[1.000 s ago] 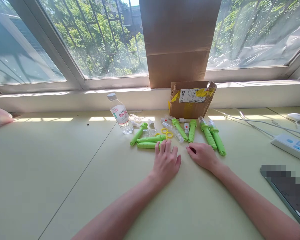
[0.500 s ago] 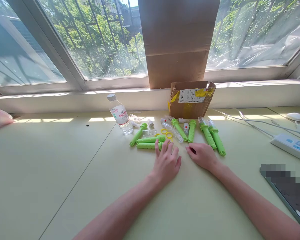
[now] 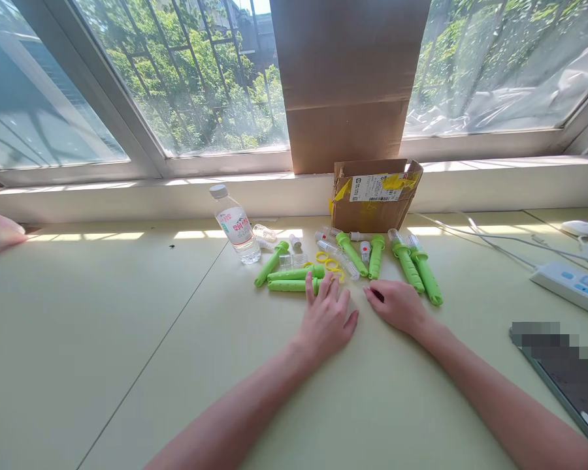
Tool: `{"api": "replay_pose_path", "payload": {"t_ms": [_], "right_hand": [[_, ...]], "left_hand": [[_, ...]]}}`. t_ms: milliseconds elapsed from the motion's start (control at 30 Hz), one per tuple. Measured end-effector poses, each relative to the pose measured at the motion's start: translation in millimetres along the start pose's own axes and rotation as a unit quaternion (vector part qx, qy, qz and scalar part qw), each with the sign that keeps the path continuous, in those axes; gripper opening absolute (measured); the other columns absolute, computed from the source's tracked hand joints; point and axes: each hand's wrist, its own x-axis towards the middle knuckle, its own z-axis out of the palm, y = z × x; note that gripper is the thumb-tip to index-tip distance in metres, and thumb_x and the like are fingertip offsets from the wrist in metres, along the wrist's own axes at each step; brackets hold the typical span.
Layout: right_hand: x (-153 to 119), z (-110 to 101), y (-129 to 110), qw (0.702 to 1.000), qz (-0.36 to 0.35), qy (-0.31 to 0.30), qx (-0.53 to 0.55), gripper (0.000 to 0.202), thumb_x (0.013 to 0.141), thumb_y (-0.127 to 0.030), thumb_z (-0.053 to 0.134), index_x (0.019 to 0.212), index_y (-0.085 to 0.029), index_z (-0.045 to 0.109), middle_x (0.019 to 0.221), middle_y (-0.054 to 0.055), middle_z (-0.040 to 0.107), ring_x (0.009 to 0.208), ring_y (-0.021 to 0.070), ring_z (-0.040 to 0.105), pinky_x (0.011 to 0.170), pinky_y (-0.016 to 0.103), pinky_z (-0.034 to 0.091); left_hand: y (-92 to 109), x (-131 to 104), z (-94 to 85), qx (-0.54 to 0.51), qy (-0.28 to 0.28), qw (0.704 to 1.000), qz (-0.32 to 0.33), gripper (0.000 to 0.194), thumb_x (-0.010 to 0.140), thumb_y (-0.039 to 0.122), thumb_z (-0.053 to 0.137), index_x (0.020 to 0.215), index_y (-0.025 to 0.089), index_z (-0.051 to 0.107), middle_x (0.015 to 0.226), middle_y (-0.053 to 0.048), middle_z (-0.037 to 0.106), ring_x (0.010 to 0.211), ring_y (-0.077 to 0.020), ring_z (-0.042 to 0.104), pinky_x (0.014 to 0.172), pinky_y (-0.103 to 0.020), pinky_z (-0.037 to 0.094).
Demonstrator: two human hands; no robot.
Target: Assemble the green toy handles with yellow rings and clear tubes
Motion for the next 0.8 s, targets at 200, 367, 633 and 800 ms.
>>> {"api": "replay_pose_path", "payload": {"t_ms": [200, 367, 633, 800], "right_hand": [[0.7, 0.6, -0.1, 1.0, 0.0, 0.002, 0.0, 0.035, 0.088, -0.035, 0.038, 0.057, -0.019, 0.047, 0.054, 0.002, 0.055, 0.049, 0.0133, 0.042, 0.05, 0.027, 0.016], [0.3, 0.5, -0.2, 1.0, 0.001, 0.002, -0.004, 0.036, 0.088, -0.035, 0.038, 0.058, -0.02, 0.046, 0.054, 0.001, 0.055, 0.05, 0.0134, 0.042, 0.05, 0.027, 0.016], [-0.3, -0.1, -0.2, 1.0, -0.007, 0.0, -0.009, 0.035, 0.089, -0.035, 0.038, 0.059, -0.019, 0.046, 0.056, 0.002, 0.056, 0.051, 0.0134, 0.043, 0.05, 0.027, 0.016], [0.1, -0.1, -0.5, 1.0, -0.005, 0.002, -0.007, 0.035, 0.089, -0.035, 0.038, 0.058, -0.019, 0.045, 0.054, 0.001, 0.054, 0.05, 0.0127, 0.042, 0.05, 0.027, 0.017]], "left_hand": [[-0.9, 0.7, -0.5, -0.001, -0.022, 1.0, 0.008, 0.025, 0.086, 0.038, 0.044, 0.098, 0.018, 0.055, 0.112, -0.011, 0.059, 0.124, -0.0275, 0.039, 0.111, -0.059, 0.008], [-0.5, 1.6, -2.5, 0.004, -0.034, 0.999, 0.019, 0.026, 0.087, 0.036, 0.042, 0.1, 0.017, 0.055, 0.105, -0.011, 0.061, 0.121, -0.0264, 0.042, 0.112, -0.058, 0.005], [-0.7, 3.7, -4.7, 0.027, -0.038, 0.997, 0.062, 0.026, 0.088, 0.035, 0.041, 0.097, 0.016, 0.055, 0.104, -0.012, 0.061, 0.123, -0.0252, 0.041, 0.114, -0.051, 0.01], [-1.3, 5.3, -7.8, 0.032, -0.044, 0.996, 0.068, 0.024, 0.086, 0.037, 0.043, 0.091, 0.017, 0.055, 0.095, -0.01, 0.06, 0.107, -0.0261, 0.051, 0.112, -0.055, 0.013]]}}
